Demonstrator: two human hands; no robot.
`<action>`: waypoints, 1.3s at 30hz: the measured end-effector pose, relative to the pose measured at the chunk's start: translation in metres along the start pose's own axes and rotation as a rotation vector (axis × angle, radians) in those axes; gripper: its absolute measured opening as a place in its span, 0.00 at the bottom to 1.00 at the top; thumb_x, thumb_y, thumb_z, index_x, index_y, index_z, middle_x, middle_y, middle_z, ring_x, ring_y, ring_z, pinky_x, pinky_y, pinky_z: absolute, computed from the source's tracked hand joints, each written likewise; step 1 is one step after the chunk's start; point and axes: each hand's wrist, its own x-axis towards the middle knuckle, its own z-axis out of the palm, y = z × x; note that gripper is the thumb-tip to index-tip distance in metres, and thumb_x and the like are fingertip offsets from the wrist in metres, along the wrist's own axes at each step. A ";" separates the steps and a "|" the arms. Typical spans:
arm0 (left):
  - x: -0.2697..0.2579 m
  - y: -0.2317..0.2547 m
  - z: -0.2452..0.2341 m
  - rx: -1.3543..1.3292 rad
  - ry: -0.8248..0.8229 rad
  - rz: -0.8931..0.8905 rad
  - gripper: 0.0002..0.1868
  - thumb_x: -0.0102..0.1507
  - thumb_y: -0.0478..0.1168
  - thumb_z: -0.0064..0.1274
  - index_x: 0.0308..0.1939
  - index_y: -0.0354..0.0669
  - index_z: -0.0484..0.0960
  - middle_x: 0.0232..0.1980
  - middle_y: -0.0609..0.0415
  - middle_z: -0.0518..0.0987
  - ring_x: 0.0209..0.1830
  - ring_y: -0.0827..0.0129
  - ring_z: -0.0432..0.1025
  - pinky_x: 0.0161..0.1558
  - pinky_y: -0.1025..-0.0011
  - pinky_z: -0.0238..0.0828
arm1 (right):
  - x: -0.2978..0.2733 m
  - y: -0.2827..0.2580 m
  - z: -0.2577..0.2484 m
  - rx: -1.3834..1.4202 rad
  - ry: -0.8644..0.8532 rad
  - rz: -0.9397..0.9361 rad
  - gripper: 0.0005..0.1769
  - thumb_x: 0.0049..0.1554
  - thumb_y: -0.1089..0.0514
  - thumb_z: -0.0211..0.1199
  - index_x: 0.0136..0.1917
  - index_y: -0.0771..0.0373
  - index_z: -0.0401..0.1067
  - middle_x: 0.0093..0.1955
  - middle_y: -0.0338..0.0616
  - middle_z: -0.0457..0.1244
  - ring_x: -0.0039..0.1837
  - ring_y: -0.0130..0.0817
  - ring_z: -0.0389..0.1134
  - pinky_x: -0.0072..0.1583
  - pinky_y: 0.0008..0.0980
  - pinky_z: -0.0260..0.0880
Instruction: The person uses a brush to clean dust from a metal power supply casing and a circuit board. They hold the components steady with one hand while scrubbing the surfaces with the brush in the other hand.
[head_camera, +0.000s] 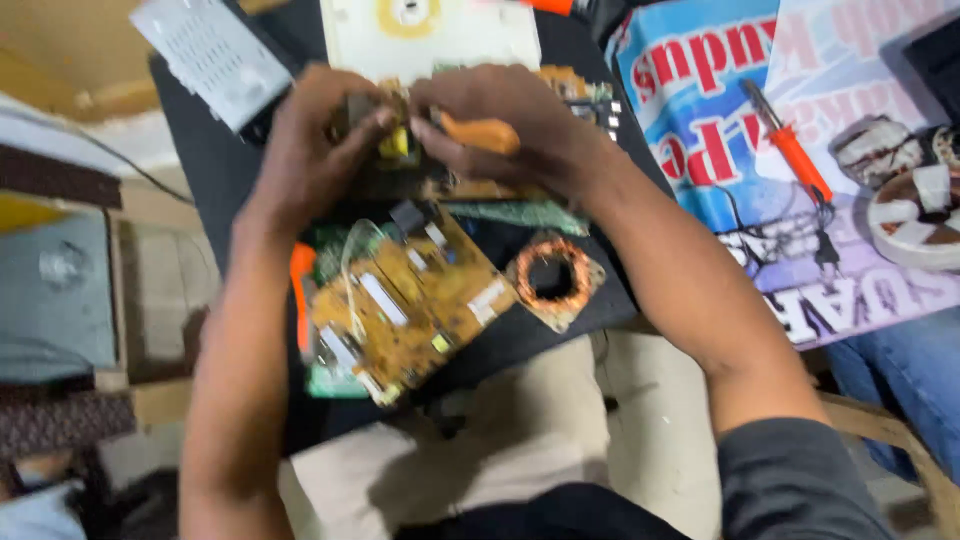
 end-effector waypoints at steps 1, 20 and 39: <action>0.007 -0.005 -0.003 0.002 0.003 0.021 0.09 0.78 0.40 0.53 0.51 0.36 0.81 0.50 0.46 0.80 0.52 0.53 0.68 0.54 0.59 0.59 | 0.004 0.008 0.003 -0.018 0.012 0.001 0.11 0.68 0.53 0.52 0.50 0.59 0.71 0.38 0.46 0.66 0.37 0.44 0.66 0.36 0.45 0.59; -0.010 -0.010 0.012 0.018 0.034 -0.064 0.14 0.76 0.48 0.50 0.53 0.40 0.77 0.52 0.45 0.71 0.50 0.53 0.66 0.51 0.58 0.61 | -0.002 0.012 0.021 -0.094 0.200 -0.261 0.18 0.69 0.58 0.50 0.39 0.62 0.72 0.29 0.39 0.60 0.28 0.28 0.57 0.29 0.25 0.54; -0.005 -0.004 0.004 -0.043 -0.004 -0.165 0.21 0.74 0.56 0.46 0.52 0.43 0.81 0.53 0.47 0.73 0.56 0.54 0.69 0.55 0.57 0.61 | 0.001 0.025 0.030 -0.079 0.299 -0.306 0.18 0.68 0.60 0.51 0.40 0.64 0.76 0.30 0.44 0.65 0.27 0.29 0.62 0.27 0.25 0.61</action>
